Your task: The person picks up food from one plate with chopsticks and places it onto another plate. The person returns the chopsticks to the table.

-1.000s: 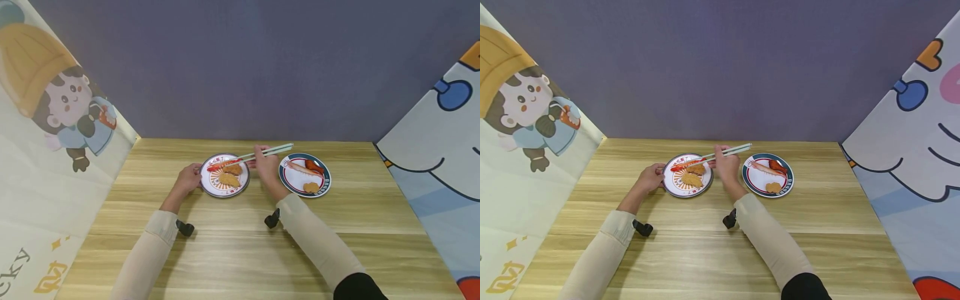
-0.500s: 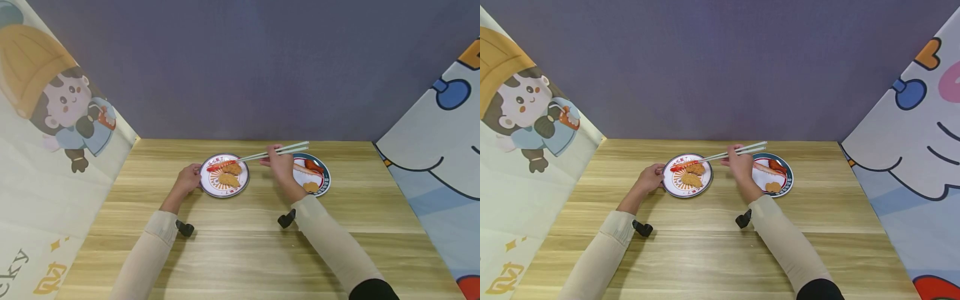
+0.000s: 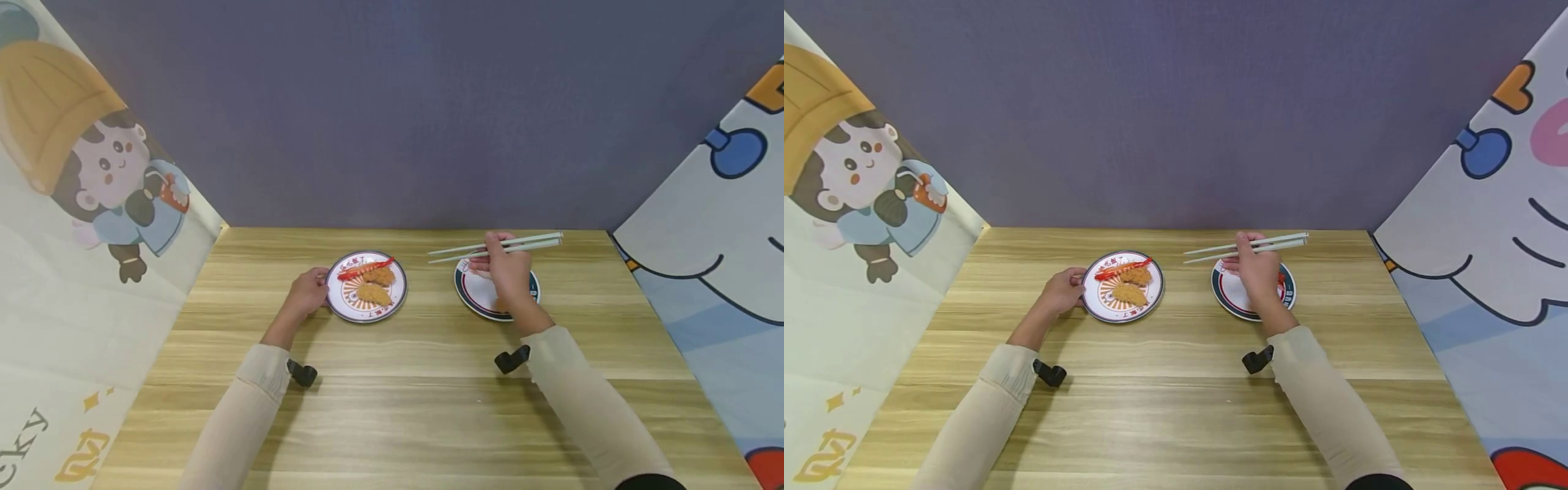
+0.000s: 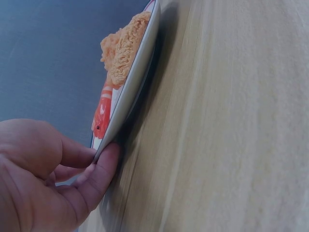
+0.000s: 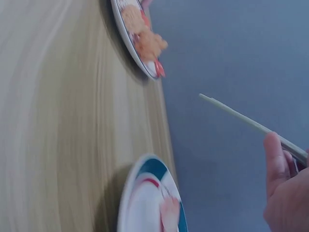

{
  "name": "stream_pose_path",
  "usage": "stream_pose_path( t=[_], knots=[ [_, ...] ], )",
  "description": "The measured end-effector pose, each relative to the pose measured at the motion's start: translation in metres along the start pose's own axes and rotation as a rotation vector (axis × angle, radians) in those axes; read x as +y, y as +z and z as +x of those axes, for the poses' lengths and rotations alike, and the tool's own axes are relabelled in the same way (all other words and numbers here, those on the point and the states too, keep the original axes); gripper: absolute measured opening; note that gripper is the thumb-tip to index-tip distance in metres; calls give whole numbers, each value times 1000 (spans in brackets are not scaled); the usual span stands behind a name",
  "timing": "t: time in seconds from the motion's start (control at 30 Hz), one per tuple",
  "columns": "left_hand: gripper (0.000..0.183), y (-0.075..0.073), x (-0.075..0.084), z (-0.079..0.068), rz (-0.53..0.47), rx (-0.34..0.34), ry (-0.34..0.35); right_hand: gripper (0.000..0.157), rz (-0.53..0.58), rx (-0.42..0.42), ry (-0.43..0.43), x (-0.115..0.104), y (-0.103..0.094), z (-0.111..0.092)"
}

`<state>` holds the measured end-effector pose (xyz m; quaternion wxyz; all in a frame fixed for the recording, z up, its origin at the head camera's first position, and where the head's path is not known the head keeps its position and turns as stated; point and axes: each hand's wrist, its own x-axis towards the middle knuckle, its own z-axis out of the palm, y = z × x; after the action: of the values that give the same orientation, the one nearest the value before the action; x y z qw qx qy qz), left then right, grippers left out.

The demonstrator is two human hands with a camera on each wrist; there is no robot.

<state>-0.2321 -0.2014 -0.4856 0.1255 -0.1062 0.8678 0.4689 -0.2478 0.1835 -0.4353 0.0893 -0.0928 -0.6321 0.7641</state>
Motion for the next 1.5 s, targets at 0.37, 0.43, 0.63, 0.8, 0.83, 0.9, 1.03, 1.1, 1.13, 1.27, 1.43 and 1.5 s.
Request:
stream_pose_path(
  t=[0.37, 0.43, 0.63, 0.8, 0.83, 0.9, 1.03, 1.1, 1.13, 1.27, 1.43, 1.5],
  knots=[
    [49, -2, 0, -1, 18, 6, 4, 17, -55, 86, 30, -19, -53, -3],
    [49, -1, 1, -1, 18, 4, -1, 15, -59, 91, 19, -20, -62, -4],
    [49, 0, 2, 0, 19, 4, -10, 11, -77, 96, -11, -23, -89, -8],
    [49, 0, 2, 0, 21, 1, -7, 15, -206, 71, -44, -23, -113, -10],
    [49, -1, 2, 0, 25, 1, -7, 15, -230, 61, -49, -23, -117, -11],
    [49, -1, 2, -1, 22, -2, -9, 16, -278, 49, -65, -23, -124, -13],
    [49, -1, 1, -2, 23, -4, -10, 17, -344, 45, -78, -22, -132, -15],
    [49, -1, 0, -1, 24, -5, -6, 18, -404, 47, -86, -22, -136, -17],
    [49, -1, 0, -1, 24, -5, -5, 18, -436, 47, -88, -21, -137, -18],
    [50, -1, 0, -1, 23, -7, -9, 21, -555, 45, -98, -20, -139, -20],
    [50, -2, 0, 0, 29, -7, -19, 20, -607, 57, -89, -17, -140, -19],
    [50, -2, 0, 1, 35, -8, -21, 19, -600, 54, -90, -15, -139, -19]
  ],
)
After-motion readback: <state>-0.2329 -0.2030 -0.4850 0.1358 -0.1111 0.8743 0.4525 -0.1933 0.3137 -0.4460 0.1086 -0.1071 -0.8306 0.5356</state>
